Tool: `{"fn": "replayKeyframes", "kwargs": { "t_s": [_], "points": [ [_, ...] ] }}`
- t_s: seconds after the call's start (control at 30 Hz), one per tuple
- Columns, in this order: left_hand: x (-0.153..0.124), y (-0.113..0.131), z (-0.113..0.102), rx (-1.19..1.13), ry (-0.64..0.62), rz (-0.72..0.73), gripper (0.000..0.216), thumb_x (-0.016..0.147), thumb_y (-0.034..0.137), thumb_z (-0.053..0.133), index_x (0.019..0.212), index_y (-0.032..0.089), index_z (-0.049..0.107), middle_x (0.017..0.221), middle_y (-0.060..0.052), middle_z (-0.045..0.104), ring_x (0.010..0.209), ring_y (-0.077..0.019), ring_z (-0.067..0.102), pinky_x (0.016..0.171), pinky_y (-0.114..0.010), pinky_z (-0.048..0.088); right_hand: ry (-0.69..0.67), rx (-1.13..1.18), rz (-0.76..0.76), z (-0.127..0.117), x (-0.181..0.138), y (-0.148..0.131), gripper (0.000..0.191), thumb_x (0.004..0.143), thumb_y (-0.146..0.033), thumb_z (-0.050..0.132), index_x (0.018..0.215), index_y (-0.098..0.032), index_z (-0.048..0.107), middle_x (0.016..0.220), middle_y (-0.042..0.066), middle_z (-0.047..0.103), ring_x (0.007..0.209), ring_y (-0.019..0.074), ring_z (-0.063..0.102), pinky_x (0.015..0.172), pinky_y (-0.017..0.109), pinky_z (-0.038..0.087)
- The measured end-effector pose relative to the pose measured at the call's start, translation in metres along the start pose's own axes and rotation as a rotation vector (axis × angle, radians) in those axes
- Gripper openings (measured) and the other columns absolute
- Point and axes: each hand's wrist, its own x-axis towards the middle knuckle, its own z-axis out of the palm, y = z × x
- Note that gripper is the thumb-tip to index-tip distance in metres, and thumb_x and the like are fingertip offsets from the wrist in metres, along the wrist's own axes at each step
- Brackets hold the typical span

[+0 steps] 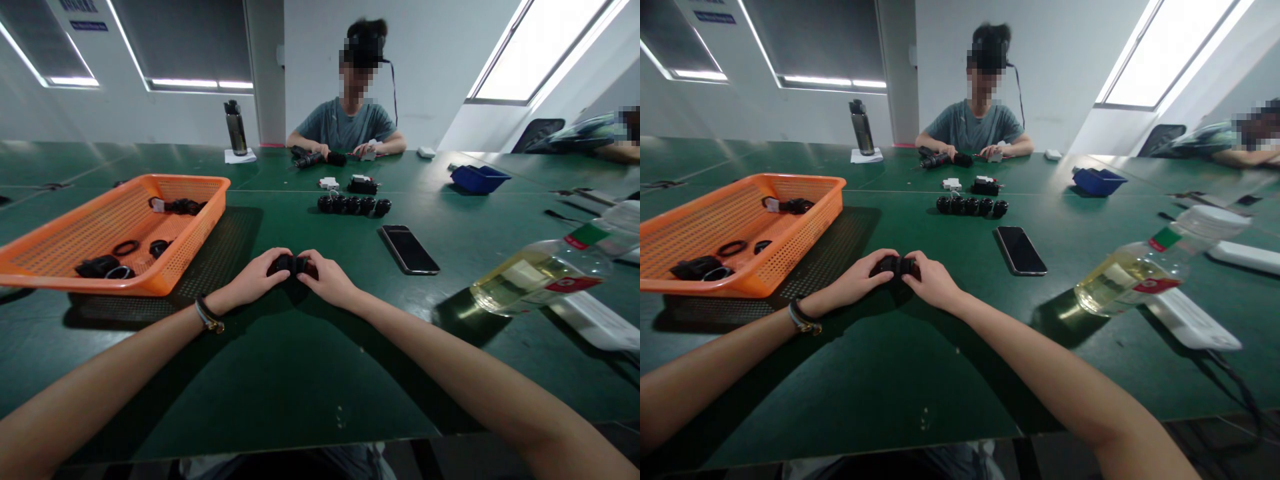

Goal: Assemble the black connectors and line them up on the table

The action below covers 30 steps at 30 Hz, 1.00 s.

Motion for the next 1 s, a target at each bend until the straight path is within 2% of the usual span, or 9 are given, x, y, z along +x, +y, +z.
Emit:
{"fn": "replayKeyframes", "kwargs": {
  "t_s": [1.0],
  "points": [
    [0.0011,0.0013,0.0003,0.004,0.008,0.005,0.042,0.076,0.04,0.045,0.109,0.014,0.048,0.109,-0.01,0.055,0.098,-0.0234,0.052,0.09,-0.037,0.039,-0.015,-0.028,0.036,-0.0013,0.0014,-0.0022,0.026,0.08,-0.018,0.052,0.105,-0.014,0.048,0.078,0.003,0.061,0.068,0.0131,0.056,0.064,0.026,0.04]
  ]
}}
